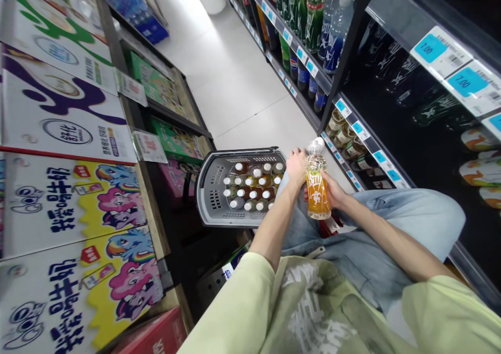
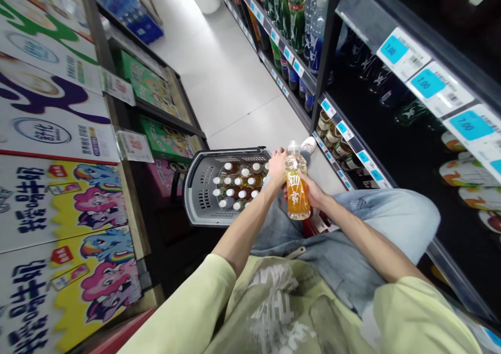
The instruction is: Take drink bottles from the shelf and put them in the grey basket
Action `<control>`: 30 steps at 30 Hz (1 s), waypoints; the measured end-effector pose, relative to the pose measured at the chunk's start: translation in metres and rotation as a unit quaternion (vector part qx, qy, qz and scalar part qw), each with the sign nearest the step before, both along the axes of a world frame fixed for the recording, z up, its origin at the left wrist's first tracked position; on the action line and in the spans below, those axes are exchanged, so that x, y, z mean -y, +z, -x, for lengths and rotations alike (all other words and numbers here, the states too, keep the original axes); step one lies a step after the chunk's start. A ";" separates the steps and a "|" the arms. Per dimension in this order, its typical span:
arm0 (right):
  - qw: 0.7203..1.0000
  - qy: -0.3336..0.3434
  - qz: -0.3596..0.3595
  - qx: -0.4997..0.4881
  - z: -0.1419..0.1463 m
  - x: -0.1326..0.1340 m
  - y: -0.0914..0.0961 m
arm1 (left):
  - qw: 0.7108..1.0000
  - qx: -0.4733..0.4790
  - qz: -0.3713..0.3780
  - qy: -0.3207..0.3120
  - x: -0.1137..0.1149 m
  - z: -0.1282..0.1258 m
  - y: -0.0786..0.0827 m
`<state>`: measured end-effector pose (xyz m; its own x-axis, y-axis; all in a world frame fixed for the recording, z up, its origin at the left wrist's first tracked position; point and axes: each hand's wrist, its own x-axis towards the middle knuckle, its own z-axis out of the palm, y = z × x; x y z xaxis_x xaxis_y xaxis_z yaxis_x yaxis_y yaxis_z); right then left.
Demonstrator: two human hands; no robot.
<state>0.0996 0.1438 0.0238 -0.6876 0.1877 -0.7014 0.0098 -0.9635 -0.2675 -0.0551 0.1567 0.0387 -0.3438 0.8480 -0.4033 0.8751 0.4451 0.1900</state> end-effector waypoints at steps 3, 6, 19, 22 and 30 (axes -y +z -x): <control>1.000 0.013 -0.002 0.020 -0.002 -0.003 0.004 | 1.000 -0.003 0.001 0.001 -0.001 0.001 -0.003; 1.000 0.014 -0.002 -0.012 -0.007 -0.005 0.008 | 1.000 -0.002 0.001 0.000 -0.001 0.001 -0.005; 0.977 -0.004 -0.211 -0.022 -0.005 0.001 0.014 | 0.997 0.045 0.016 0.052 -0.003 0.004 -0.002; 0.970 -0.039 -0.239 0.006 0.001 0.008 0.013 | 0.996 0.054 0.004 0.066 -0.002 0.003 -0.001; 0.989 -0.036 -0.142 0.031 0.005 0.016 0.003 | 0.997 0.040 0.002 0.072 -0.002 0.004 -0.001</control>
